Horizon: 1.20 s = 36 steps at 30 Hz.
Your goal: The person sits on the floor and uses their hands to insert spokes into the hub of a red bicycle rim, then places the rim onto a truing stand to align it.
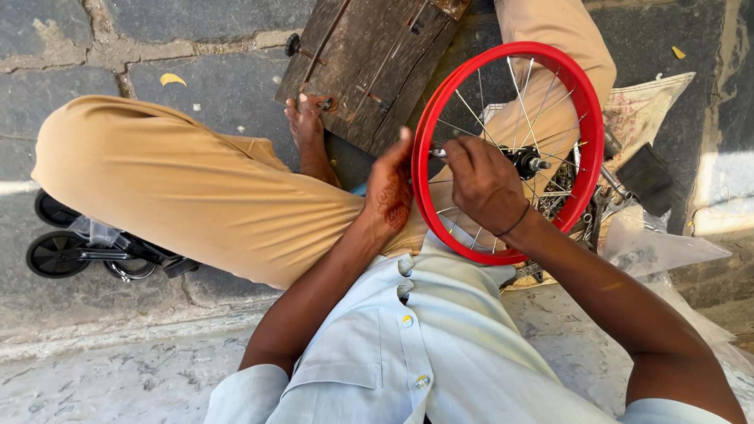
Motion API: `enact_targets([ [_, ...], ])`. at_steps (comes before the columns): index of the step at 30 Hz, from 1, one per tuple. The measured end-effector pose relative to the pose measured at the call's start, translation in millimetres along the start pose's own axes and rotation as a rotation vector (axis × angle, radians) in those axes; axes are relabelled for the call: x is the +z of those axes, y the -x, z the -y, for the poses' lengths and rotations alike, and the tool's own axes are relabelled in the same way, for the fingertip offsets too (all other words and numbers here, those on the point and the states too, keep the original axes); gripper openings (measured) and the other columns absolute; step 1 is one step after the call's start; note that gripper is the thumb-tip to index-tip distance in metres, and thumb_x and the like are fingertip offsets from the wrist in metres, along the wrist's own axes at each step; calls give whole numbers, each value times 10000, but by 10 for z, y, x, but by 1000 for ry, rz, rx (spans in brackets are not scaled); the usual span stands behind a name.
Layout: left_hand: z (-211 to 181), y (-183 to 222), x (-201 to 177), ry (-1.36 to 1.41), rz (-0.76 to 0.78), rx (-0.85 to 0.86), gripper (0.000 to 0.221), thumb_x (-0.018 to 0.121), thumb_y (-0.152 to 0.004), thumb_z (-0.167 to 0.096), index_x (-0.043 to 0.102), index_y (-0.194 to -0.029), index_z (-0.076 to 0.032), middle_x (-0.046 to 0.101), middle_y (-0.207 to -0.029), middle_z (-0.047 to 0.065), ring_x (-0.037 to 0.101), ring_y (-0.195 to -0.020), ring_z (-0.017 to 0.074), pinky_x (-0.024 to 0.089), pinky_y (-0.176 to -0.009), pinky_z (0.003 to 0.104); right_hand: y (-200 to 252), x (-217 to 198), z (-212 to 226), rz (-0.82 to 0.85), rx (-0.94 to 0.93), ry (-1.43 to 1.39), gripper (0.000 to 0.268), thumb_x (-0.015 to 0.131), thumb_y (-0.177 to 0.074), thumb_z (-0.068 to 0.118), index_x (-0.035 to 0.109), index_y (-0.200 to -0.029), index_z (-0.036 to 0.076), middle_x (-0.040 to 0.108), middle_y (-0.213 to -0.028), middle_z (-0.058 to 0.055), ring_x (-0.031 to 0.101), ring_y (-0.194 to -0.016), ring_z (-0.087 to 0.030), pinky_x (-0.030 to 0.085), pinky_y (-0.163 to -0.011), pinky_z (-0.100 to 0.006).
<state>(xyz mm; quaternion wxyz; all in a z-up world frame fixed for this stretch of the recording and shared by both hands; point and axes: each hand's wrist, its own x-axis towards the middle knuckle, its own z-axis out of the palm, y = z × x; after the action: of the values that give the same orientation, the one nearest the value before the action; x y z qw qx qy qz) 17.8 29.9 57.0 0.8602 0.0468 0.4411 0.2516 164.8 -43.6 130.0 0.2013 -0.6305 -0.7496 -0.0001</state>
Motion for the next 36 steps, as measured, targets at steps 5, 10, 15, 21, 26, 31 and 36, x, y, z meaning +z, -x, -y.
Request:
enact_targets([
  [5, -42, -300, 179, -81, 35, 91, 418, 673, -954, -450, 665, -807, -58, 581, -727, 20, 506, -637, 132, 402, -576, 298, 102, 9, 79, -5, 155, -100, 236, 692, -987, -5, 617, -1210, -27, 654, -1104, -172, 674, -999, -334, 566, -863, -410],
  [10, 178, -211, 75, -29, 50, 283, 221, 685, -996, -168, 599, -806, -94, 528, -768, -26, 469, -670, 86, 380, -605, 261, -39, -126, 299, 5, 220, -93, 215, 710, -968, 28, 653, -1169, -22, 657, -1106, -181, 654, -975, -343, 546, -851, -427],
  [15, 184, 68, -210, 26, 28, 149, 119, 608, -1008, -69, 615, -889, -69, 592, -825, 3, 544, -709, 101, 452, -641, 264, 45, -129, 478, -70, 232, -95, 210, 748, -947, 107, 649, -1106, 12, 625, -1165, -191, 613, -1093, -385, 486, -968, -469],
  [21, 142, 147, -319, 112, 96, 35, 136, 574, -1028, -107, 669, -1018, -11, 668, -904, 73, 639, -818, 166, 537, -747, 303, 4, 207, 549, -209, 404, -194, 299, 767, -969, 113, 665, -1224, -3, 656, -1211, -158, 612, -1116, -339, 480, -969, -468],
  [26, 137, 91, -356, 134, 139, 9, 154, 562, -1014, -85, 669, -1083, 0, 682, -985, 89, 664, -903, 177, 559, -848, 315, 8, 236, 575, -98, 408, -131, 280, 702, -955, 84, 684, -1229, 31, 651, -1208, -177, 604, -1104, -354, 465, -981, -466],
  [31, 141, 74, -359, 145, 144, -22, 193, 571, -1029, -137, 675, -1138, -16, 678, -986, 81, 661, -895, 180, 560, -840, 332, -50, 183, 508, 3, 357, -81, 304, 647, -935, 62, 685, -1235, 33, 665, -1177, -179, 618, -1068, -356, 456, -973, -456],
  [36, 141, 88, -364, 164, 179, -51, 167, 599, -1026, -145, 677, -1095, -15, 682, -1008, 84, 664, -901, 190, 580, -820, 365, -82, 216, 414, 126, 421, -218, 284, 594, -1013, 28, 622, -1290, -29, 673, -1129, -206, 643, -1016, -371, 473, -920, -476],
])
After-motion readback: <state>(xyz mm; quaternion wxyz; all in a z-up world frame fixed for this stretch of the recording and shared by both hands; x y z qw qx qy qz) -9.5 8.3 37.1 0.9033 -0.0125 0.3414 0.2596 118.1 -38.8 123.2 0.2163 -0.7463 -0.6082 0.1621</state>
